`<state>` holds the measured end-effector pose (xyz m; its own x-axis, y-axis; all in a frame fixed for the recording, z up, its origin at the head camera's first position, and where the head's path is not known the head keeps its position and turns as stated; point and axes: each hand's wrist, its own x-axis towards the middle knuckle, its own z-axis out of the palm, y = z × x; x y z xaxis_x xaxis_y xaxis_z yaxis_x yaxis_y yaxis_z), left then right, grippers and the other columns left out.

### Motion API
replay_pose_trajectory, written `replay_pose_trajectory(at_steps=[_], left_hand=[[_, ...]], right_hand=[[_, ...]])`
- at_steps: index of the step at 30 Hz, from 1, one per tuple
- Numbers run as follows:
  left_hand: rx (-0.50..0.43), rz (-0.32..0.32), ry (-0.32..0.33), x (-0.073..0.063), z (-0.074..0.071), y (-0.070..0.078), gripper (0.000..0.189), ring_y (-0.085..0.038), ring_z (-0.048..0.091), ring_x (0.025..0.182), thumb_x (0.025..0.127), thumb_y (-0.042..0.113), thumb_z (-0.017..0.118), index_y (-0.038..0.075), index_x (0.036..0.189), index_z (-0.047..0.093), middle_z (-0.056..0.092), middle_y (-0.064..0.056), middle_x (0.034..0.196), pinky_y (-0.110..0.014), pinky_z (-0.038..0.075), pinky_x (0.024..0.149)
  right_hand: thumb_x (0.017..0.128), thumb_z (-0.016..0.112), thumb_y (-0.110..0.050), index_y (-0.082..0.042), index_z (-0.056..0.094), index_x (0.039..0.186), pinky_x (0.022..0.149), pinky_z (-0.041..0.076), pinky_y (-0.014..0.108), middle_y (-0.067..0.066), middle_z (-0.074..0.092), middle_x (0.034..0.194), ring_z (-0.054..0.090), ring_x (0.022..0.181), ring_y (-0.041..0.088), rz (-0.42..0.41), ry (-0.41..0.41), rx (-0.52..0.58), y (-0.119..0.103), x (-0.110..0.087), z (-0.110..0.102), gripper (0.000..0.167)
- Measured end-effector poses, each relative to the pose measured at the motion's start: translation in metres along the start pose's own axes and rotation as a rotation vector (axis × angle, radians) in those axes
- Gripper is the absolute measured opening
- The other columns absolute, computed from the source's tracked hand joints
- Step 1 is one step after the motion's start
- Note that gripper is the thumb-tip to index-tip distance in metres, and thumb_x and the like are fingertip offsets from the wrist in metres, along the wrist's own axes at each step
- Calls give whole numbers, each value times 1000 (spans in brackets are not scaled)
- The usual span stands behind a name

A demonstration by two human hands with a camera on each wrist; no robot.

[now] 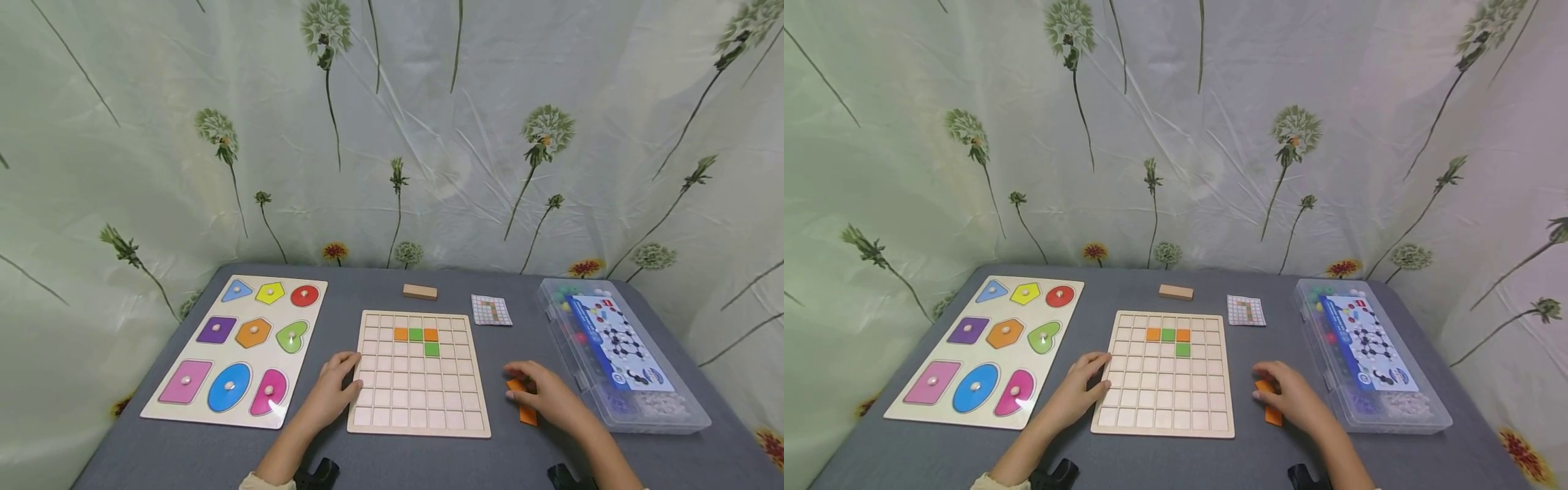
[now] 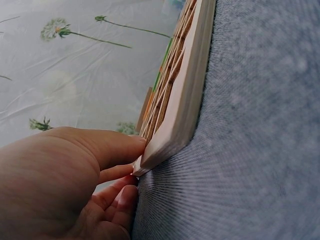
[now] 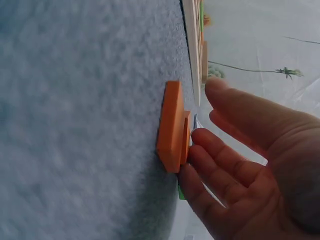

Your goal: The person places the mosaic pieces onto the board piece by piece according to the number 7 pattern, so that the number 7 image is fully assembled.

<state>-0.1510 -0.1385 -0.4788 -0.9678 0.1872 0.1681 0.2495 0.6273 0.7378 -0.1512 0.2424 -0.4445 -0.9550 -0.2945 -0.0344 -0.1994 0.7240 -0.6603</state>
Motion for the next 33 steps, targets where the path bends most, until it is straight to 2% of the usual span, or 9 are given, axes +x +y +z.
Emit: replay_pose_trajectory(at_steps=[4, 11, 17, 22, 28, 33], left_hand=[[-1, -1, 0, 0, 0, 0, 45, -34, 36, 113, 81, 5, 61, -4, 124, 50, 44, -18, 122, -51, 33, 90], [-8, -3, -7, -1, 0, 2, 45, -35, 36, 114, 81, 5, 61, -5, 124, 50, 44, -18, 122, -52, 32, 90], [-10, -6, -6, -1, -1, 2, 45, -35, 36, 114, 81, 4, 61, -5, 124, 50, 44, -18, 122, -52, 32, 90], [-9, -4, -13, -1, -1, 2, 45, -35, 35, 114, 81, 3, 61, -4, 124, 50, 44, -18, 122, -52, 33, 89], [-12, -2, -11, -1, -1, 1, 45, -35, 36, 114, 81, 4, 61, -4, 124, 50, 44, -18, 122, -53, 32, 89], [-10, -1, -4, -1, -1, 1, 45, -35, 36, 113, 81, 4, 61, -4, 123, 50, 45, -18, 122, -53, 32, 89]], right_hand=[[79, 69, -20, -5, 56, 115, 71, 46, 29, 5, 55, 107, 55, 89, 21, -44, -38, 21, 1, -1, 1, 41], [77, 70, -13, -3, 58, 110, 66, 46, 26, 9, 53, 106, 54, 80, 17, -27, -81, 37, 0, -1, 1, 36], [77, 70, -12, -6, 62, 97, 63, 44, 25, 1, 52, 90, 50, 74, 13, 9, -64, -45, -2, 1, 2, 23], [79, 68, -16, -11, 62, 100, 68, 44, 30, -2, 54, 89, 52, 79, 12, 12, -24, -68, -11, 6, 2, 23], [80, 68, -16, -12, 62, 108, 74, 45, 34, -3, 56, 97, 54, 89, 16, -62, 32, -46, -37, 20, 10, 29], [80, 67, -13, -9, 62, 110, 69, 46, 32, -2, 55, 98, 53, 84, 15, -146, 52, -5, -53, 32, 31, 31]])
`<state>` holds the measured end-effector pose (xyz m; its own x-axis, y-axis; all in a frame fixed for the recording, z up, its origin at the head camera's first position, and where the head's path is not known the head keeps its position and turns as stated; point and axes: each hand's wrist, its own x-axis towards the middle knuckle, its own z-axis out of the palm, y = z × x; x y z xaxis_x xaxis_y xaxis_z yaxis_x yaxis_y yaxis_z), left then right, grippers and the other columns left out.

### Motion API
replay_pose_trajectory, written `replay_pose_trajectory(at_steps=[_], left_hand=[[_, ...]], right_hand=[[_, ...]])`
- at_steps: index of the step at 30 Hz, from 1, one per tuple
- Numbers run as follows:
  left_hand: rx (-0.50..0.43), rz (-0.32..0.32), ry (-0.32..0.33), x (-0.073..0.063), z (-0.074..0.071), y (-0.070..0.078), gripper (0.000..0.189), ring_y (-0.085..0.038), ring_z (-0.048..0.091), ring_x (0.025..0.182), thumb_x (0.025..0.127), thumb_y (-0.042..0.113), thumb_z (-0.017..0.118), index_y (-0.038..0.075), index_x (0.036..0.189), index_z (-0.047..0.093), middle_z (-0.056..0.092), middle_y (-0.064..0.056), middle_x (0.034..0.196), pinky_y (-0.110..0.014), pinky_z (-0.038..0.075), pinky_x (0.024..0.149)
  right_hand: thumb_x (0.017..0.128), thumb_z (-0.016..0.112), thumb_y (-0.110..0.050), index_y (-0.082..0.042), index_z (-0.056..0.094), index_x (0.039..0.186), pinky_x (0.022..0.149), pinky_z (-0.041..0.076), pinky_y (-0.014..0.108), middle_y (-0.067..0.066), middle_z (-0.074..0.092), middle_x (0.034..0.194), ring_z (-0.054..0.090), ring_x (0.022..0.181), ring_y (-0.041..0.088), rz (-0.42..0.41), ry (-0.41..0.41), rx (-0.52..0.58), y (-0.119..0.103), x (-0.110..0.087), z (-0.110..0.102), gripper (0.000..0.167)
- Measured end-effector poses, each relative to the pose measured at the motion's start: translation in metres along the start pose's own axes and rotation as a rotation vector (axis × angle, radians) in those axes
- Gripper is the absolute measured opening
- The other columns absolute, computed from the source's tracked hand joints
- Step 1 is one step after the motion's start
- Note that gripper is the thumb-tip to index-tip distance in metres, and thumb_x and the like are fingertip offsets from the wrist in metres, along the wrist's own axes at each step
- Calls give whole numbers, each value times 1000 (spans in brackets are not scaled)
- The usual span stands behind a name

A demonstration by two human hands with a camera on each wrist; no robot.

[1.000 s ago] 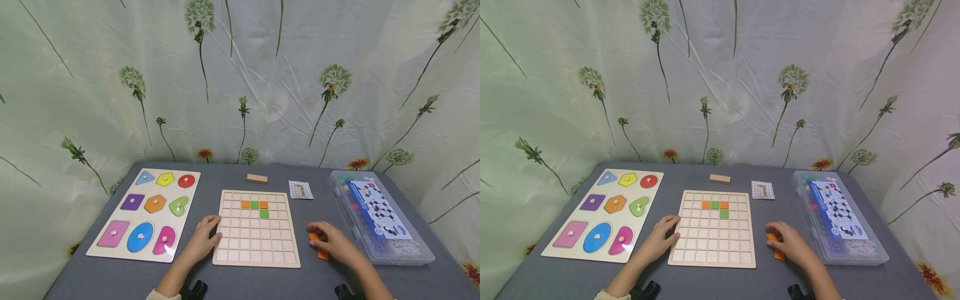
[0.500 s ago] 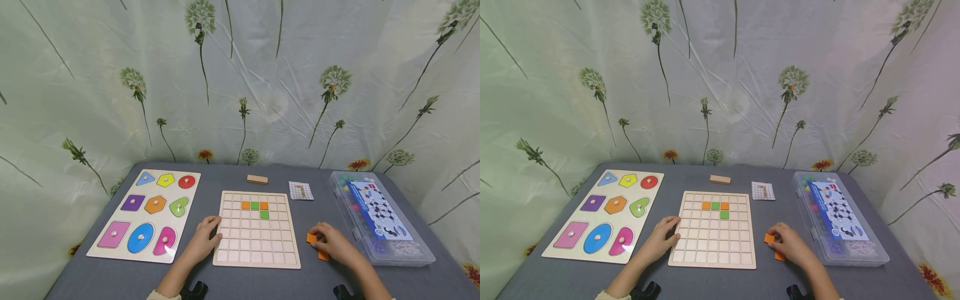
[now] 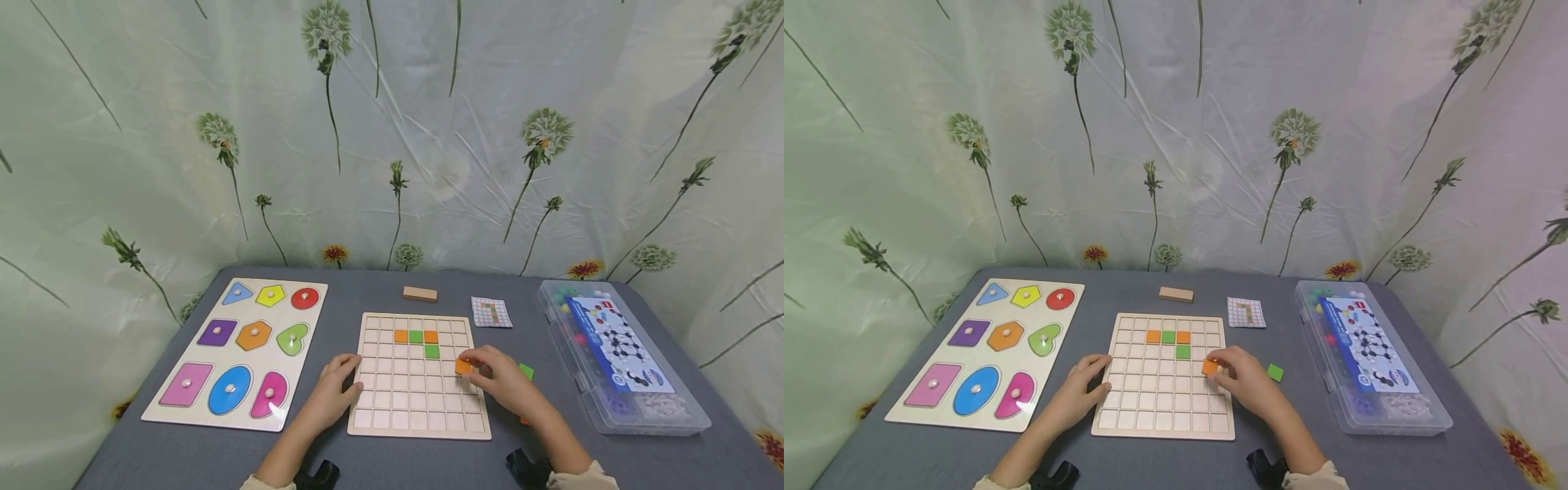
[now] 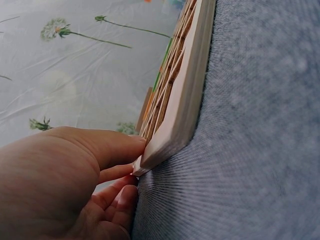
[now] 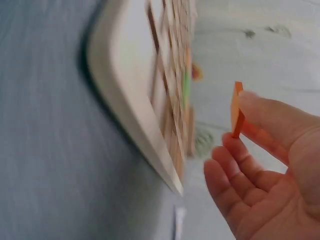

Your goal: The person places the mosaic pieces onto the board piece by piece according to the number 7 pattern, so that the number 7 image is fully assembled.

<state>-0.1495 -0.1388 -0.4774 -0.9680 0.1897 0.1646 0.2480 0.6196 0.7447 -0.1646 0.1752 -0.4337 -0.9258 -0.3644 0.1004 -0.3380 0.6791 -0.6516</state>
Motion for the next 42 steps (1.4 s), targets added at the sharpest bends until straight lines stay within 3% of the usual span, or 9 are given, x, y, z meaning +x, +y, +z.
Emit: replay_pose_trajectory(at_steps=[8, 17, 24, 32, 37, 42], left_hand=[[7, 1, 6, -1, 2, 0, 45, -36, 37, 112, 79, 2, 61, -5, 123, 51, 45, -19, 121, -53, 32, 89], [12, 4, 8, -1, 1, 0, 45, -35, 37, 113, 80, 2, 61, -5, 123, 51, 45, -19, 121, -53, 33, 89], [7, -7, 1, 0, 0, 0, 45, -35, 36, 113, 80, 3, 61, -4, 124, 50, 44, -18, 122, -52, 33, 89], [8, -8, 6, 0, -1, 0, 45, -34, 37, 113, 80, 3, 61, -4, 124, 50, 45, -18, 121, -52, 33, 89], [4, -4, 9, 0, 0, 1, 46, -34, 36, 113, 80, 3, 61, -4, 124, 50, 44, -18, 122, -52, 33, 89], [-2, 2, 14, 1, 1, 1, 45, -34, 36, 113, 80, 4, 61, -5, 124, 50, 45, -18, 122, -52, 32, 90]], right_hand=[[78, 69, -9, -8, 62, 101, 69, 45, 26, -4, 56, 91, 52, 80, 12, -44, 49, 42, -4, 16, 34, 24], [76, 71, -14, -11, 64, 100, 68, 42, 25, -7, 53, 90, 47, 78, 9, -29, 88, 46, -1, 23, 48, 24], [78, 70, -11, -9, 63, 100, 68, 42, 25, -5, 52, 86, 47, 78, 11, 6, 93, 92, 0, 25, 48, 23], [78, 69, -12, -10, 65, 102, 66, 42, 25, -5, 53, 86, 48, 76, 10, -36, 63, 98, -1, 27, 46, 24], [78, 69, -13, -6, 61, 110, 70, 44, 28, -1, 54, 89, 50, 80, 14, -32, 38, 131, -1, 24, 37, 34], [78, 69, -13, -6, 58, 115, 77, 44, 36, 4, 57, 100, 53, 90, 18, -40, 85, 93, 0, 17, 21, 40]])
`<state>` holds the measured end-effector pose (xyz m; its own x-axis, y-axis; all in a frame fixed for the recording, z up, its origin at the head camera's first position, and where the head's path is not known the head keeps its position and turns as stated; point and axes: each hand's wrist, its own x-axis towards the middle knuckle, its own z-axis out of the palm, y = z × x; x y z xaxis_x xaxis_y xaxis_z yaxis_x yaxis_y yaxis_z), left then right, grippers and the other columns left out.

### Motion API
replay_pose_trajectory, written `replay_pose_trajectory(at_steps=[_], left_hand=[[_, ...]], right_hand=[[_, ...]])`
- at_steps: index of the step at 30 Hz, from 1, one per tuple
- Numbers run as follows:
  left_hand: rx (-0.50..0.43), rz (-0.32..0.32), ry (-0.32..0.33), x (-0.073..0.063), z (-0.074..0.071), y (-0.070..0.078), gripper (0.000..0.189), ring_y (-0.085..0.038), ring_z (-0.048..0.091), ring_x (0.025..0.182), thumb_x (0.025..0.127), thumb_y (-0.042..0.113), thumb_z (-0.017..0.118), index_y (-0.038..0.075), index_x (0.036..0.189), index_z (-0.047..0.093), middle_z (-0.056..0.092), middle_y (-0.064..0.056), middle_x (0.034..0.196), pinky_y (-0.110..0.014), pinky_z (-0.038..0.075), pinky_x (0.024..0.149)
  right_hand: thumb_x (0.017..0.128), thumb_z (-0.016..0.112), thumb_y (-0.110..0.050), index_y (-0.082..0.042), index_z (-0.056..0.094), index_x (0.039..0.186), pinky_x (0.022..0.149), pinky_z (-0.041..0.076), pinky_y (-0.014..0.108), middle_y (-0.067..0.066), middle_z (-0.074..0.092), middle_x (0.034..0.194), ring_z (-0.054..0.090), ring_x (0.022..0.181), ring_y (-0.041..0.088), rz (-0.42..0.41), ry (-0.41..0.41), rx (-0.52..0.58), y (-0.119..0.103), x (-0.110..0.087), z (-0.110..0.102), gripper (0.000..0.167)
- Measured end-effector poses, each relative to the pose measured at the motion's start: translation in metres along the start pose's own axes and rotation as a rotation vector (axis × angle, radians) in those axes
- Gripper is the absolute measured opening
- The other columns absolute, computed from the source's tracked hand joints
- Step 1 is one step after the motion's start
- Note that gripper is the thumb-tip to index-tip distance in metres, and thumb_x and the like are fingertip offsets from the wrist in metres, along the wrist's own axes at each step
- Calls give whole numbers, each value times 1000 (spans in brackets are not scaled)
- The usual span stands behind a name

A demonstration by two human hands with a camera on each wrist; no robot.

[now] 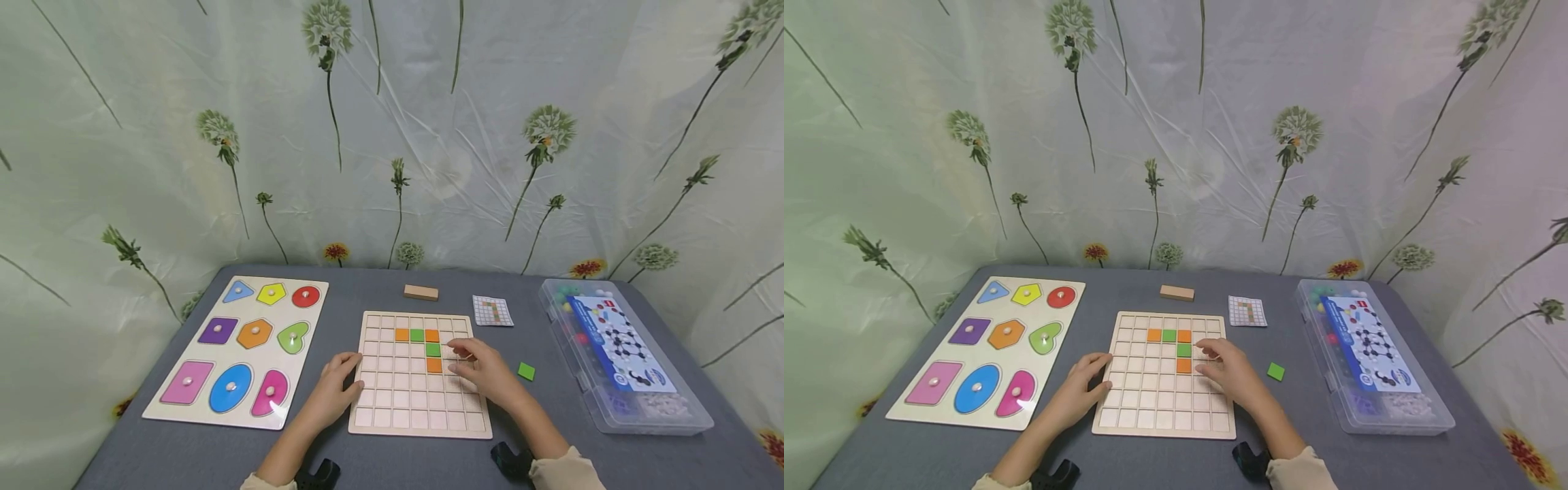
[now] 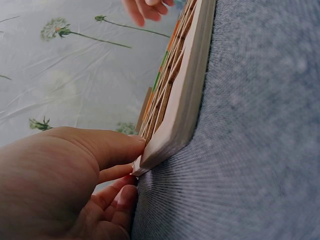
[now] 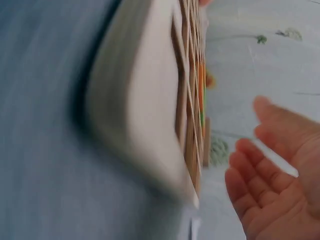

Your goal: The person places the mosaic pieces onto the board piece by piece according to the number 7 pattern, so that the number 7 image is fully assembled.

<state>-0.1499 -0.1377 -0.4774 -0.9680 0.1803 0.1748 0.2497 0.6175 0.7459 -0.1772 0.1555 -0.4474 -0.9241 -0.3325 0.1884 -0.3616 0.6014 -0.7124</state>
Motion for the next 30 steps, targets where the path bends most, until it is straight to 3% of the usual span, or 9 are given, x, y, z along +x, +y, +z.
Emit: replay_pose_trajectory(at_steps=[8, 14, 21, 30], left_hand=[[-1, -1, 0, 0, 0, 0, 46, -34, 36, 113, 81, 4, 61, -5, 124, 50, 44, -18, 122, -51, 33, 89], [-7, 2, 1, 0, 0, 0, 45, -34, 36, 113, 81, 4, 60, -5, 124, 50, 45, -18, 122, -52, 33, 89], [-3, -8, -2, 0, 0, 0, 45, -34, 36, 113, 81, 4, 60, -4, 124, 50, 44, -18, 122, -51, 33, 89], [3, -3, -5, 0, 0, -1, 45, -34, 36, 113, 81, 4, 60, -4, 124, 50, 44, -18, 122, -52, 33, 89]], right_hand=[[76, 71, -14, -6, 55, 119, 80, 43, 45, 7, 56, 112, 53, 100, 27, 39, 81, -99, 16, -22, -34, 46], [78, 70, -16, -4, 55, 118, 83, 40, 49, 11, 55, 112, 51, 102, 30, 129, 106, -126, 41, -40, -52, 45], [78, 70, -15, 1, 56, 115, 86, 37, 50, 18, 55, 110, 51, 102, 33, 183, 127, -176, 57, -51, -59, 43], [77, 71, -15, -1, 58, 112, 74, 45, 40, 11, 58, 105, 55, 88, 23, 191, 104, -199, 58, -52, -56, 40]])
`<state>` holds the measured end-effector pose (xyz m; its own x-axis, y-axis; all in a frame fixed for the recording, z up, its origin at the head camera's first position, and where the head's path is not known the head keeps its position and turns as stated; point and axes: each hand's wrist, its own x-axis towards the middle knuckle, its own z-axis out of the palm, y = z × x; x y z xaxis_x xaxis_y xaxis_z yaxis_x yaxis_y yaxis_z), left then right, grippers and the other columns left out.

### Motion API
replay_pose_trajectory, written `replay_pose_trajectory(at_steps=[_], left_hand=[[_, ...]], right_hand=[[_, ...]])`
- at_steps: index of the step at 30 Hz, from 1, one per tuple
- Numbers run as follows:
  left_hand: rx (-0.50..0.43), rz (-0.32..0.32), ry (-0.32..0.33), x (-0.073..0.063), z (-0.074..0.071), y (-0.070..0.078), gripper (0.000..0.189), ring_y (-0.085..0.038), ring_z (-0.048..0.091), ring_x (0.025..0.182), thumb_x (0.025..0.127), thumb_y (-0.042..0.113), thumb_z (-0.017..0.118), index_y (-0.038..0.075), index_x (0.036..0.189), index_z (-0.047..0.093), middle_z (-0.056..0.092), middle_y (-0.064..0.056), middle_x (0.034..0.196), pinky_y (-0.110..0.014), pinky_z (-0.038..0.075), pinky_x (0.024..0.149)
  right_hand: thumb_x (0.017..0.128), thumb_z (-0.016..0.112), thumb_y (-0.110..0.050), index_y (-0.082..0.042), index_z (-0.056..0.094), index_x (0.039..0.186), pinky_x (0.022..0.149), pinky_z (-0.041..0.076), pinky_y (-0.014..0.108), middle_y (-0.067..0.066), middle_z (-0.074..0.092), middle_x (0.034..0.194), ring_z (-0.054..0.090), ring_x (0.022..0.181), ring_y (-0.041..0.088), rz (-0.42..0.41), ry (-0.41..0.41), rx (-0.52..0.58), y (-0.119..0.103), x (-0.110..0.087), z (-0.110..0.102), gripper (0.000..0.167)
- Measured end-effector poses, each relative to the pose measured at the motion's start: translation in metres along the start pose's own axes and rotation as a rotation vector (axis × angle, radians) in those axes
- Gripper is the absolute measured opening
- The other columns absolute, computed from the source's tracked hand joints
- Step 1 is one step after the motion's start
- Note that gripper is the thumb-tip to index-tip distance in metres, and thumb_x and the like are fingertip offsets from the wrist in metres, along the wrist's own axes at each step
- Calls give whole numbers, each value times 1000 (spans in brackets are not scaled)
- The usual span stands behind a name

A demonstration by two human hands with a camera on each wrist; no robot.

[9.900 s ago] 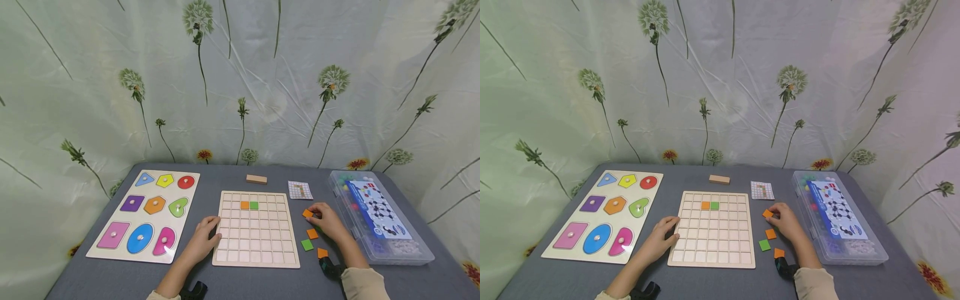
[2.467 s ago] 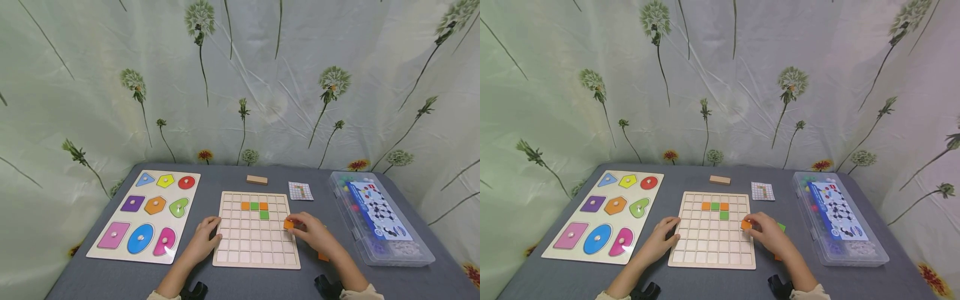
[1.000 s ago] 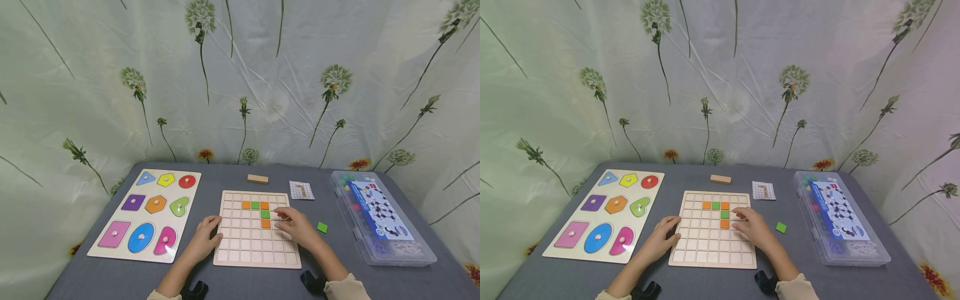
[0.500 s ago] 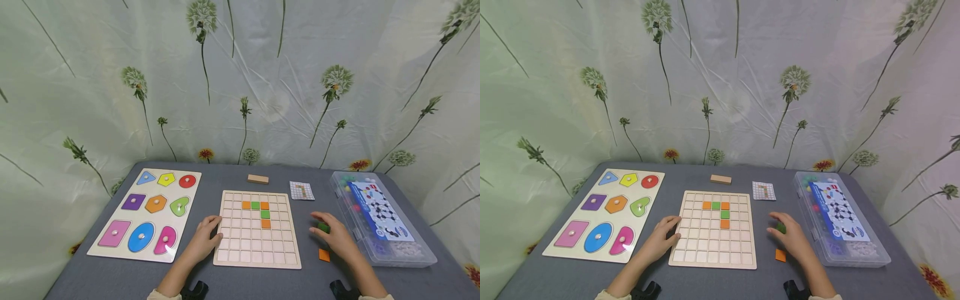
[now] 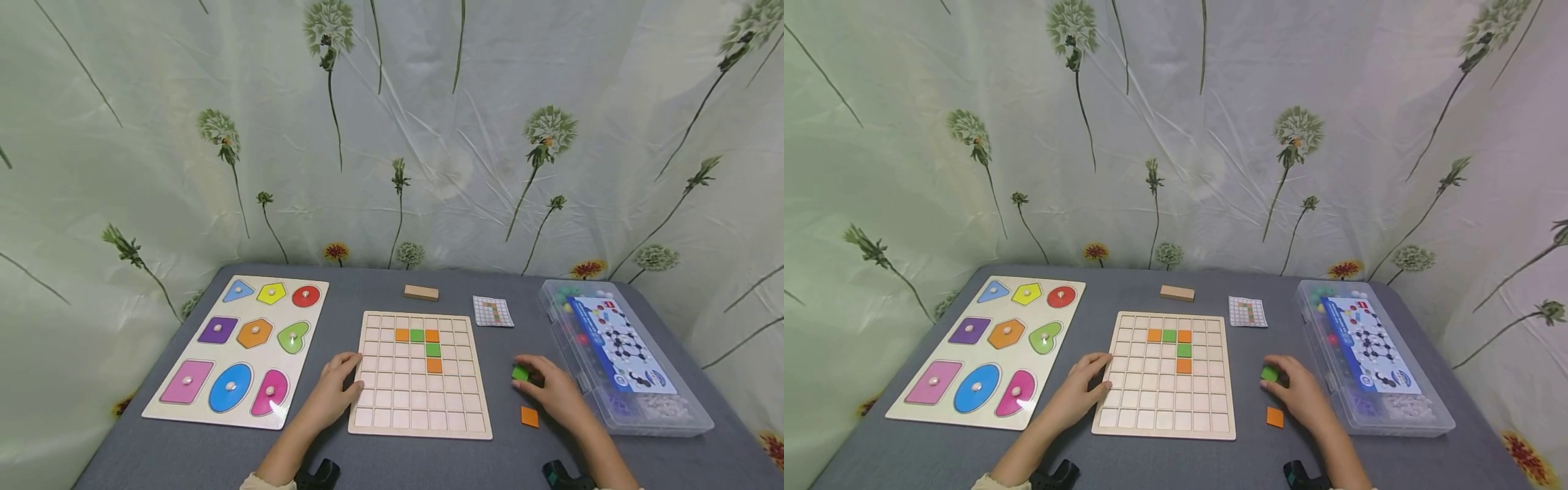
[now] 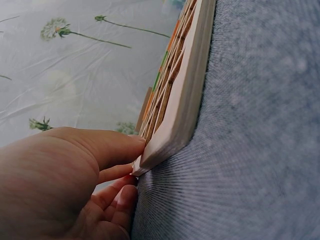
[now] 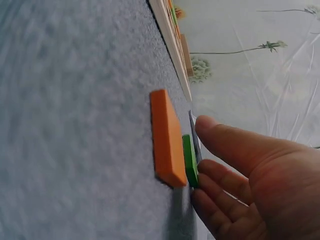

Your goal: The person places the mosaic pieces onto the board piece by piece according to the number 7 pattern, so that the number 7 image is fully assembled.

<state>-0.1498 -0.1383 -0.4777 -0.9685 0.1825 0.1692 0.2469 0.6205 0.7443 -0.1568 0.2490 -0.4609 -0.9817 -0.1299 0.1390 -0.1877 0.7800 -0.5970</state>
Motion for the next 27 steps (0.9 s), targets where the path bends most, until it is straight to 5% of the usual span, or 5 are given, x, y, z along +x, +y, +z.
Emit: replay_pose_trajectory(at_steps=[10, 16, 27], left_hand=[[0, -1, 3, 0, 1, -1, 45, -34, 36, 113, 81, 4, 61, -4, 124, 50, 44, -18, 122, -52, 32, 89], [2, -7, 1, -1, 1, -1, 45, -34, 36, 113, 80, 3, 61, -4, 124, 51, 44, -18, 122, -53, 32, 89], [-11, 2, 6, 0, 0, 1, 45, -34, 36, 113, 81, 5, 61, -5, 124, 50, 45, -18, 122, -52, 32, 90]], right_hand=[[76, 69, -6, 0, 63, 99, 69, 46, 36, 11, 55, 99, 54, 82, 21, 19, -1, -51, 4, 0, 1, 25], [80, 67, -17, -4, 62, 107, 72, 46, 38, 8, 57, 100, 55, 86, 21, 47, -25, -24, -10, 2, -2, 30], [75, 71, -9, -10, 64, 104, 69, 46, 34, -3, 56, 95, 53, 83, 16, -165, 26, 108, -68, 7, 17, 30]])
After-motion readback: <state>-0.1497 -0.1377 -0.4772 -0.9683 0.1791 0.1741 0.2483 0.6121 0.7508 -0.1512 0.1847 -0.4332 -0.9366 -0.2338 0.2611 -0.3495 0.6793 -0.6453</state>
